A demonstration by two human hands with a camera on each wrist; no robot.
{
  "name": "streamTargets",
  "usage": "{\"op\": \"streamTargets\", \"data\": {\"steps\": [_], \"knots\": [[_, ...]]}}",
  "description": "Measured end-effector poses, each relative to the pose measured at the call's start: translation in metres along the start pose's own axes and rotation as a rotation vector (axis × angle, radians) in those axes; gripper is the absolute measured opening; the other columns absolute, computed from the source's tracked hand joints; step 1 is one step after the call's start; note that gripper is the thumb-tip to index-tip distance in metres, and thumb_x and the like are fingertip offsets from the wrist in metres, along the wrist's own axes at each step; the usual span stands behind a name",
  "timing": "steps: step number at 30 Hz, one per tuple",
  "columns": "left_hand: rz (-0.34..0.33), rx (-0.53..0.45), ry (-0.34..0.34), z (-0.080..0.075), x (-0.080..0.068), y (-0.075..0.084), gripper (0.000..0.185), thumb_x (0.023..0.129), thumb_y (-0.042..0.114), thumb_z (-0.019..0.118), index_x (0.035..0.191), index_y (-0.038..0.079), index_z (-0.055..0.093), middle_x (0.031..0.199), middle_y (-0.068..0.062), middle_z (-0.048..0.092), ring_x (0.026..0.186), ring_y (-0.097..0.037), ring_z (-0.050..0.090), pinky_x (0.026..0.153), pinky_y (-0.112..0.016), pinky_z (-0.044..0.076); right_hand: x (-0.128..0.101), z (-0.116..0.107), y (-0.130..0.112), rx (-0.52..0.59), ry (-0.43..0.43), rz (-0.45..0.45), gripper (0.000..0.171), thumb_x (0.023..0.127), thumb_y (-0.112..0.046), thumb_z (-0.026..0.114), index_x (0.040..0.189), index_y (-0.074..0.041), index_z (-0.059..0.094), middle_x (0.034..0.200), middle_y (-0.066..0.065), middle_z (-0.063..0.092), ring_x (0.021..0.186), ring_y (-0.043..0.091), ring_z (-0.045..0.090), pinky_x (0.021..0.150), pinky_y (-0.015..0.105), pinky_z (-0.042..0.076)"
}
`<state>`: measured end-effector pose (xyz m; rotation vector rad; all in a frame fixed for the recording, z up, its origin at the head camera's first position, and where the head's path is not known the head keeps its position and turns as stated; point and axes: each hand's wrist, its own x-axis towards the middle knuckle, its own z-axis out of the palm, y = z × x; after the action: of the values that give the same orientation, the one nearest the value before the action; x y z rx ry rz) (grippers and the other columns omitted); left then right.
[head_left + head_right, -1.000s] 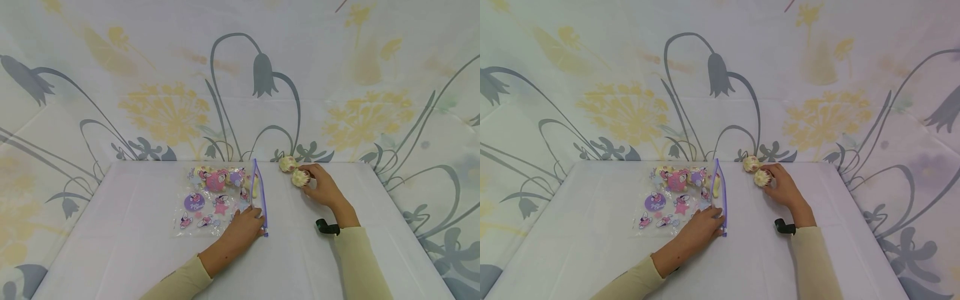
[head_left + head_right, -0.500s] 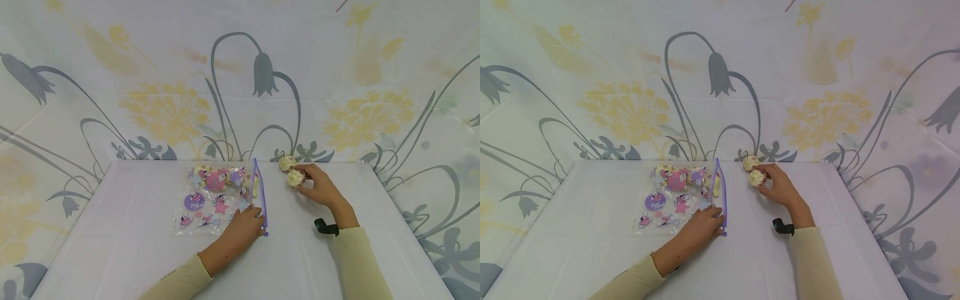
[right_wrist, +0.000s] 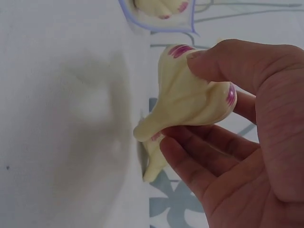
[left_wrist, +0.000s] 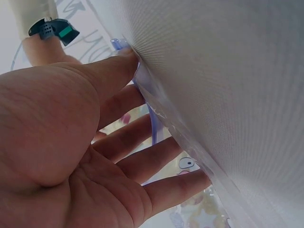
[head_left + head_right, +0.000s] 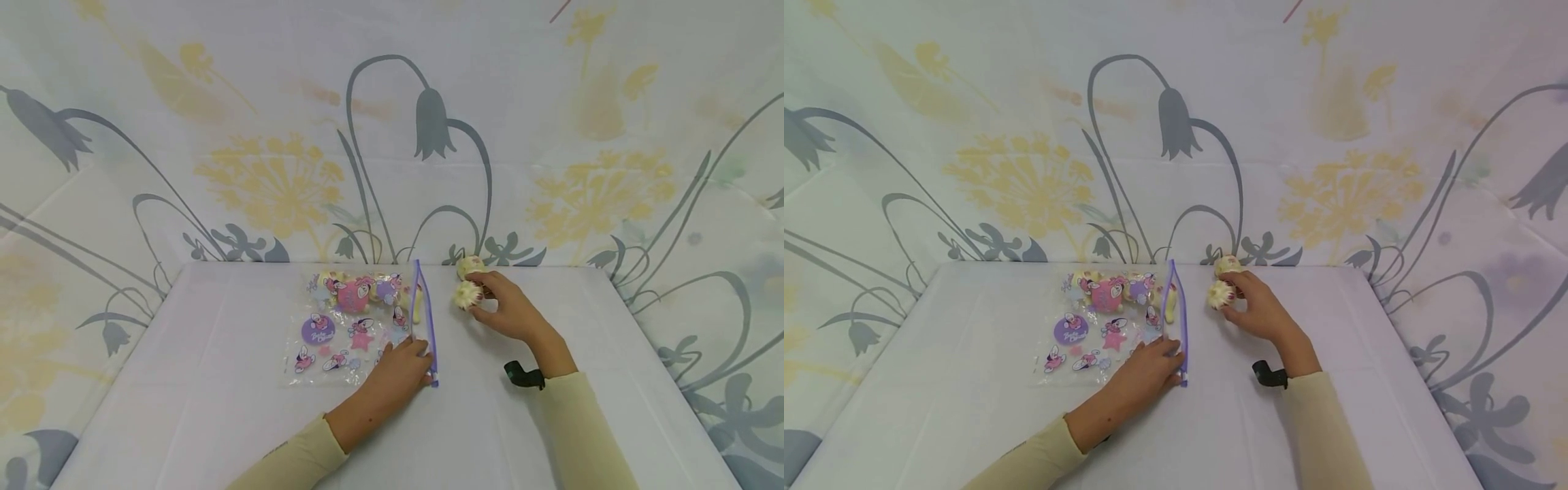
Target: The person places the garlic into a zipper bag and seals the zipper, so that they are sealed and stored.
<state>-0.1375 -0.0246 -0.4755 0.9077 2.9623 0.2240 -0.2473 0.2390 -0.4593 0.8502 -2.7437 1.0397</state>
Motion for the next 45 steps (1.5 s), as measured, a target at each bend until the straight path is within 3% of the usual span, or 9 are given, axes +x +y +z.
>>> {"op": "streamTargets", "data": {"steps": [9,14,23,35,45], "knots": [[-0.003,-0.001,-0.009,0.002,0.001,0.000,0.037,0.100,0.038,0.073,0.130,0.016,0.076,0.140,-0.003,0.066,0.137,-0.032,0.061,0.103,-0.059,0.056,0.006,0.013,-0.005,0.022,-0.045,-0.014,0.062,0.094,-0.008,0.080,0.148,0.006,0.052,0.138,0.020,0.061,0.115,0.034,0.069,0.101,0.051,0.057],[-0.008,-0.003,-0.009,0.002,0.001,0.000,0.037,0.099,0.038,0.074,0.130,0.017,0.076,0.139,-0.003,0.066,0.137,-0.031,0.061,0.103,-0.059,0.056,0.008,0.020,-0.008,0.029,-0.054,-0.009,0.062,0.094,-0.010,0.079,0.147,0.008,0.052,0.135,0.020,0.064,0.113,0.035,0.071,0.100,0.053,0.057],[-0.025,-0.007,-0.023,0.001,0.003,0.000,0.040,0.098,0.038,0.075,0.131,0.016,0.075,0.142,-0.003,0.066,0.139,-0.030,0.060,0.104,-0.059,0.055,0.015,0.032,-0.017,0.027,-0.081,-0.007,0.057,0.095,-0.016,0.081,0.144,0.003,0.057,0.129,0.013,0.067,0.108,0.027,0.071,0.097,0.047,0.059],[-0.031,-0.017,-0.041,0.000,0.003,-0.001,0.043,0.099,0.039,0.073,0.135,0.015,0.073,0.144,-0.004,0.065,0.140,-0.030,0.058,0.106,-0.060,0.054,0.022,0.047,-0.025,-0.022,-0.076,-0.016,0.058,0.093,-0.021,0.084,0.142,0.001,0.062,0.116,0.010,0.062,0.101,0.026,0.069,0.092,0.047,0.060],[-0.023,0.011,-0.033,0.000,0.003,0.000,0.040,0.100,0.039,0.073,0.134,0.017,0.074,0.144,-0.004,0.065,0.139,-0.031,0.059,0.105,-0.060,0.054,0.028,0.052,-0.031,-0.013,-0.107,0.014,0.052,0.095,-0.017,0.082,0.141,-0.003,0.062,0.120,0.010,0.063,0.105,0.026,0.070,0.095,0.046,0.060]]}}
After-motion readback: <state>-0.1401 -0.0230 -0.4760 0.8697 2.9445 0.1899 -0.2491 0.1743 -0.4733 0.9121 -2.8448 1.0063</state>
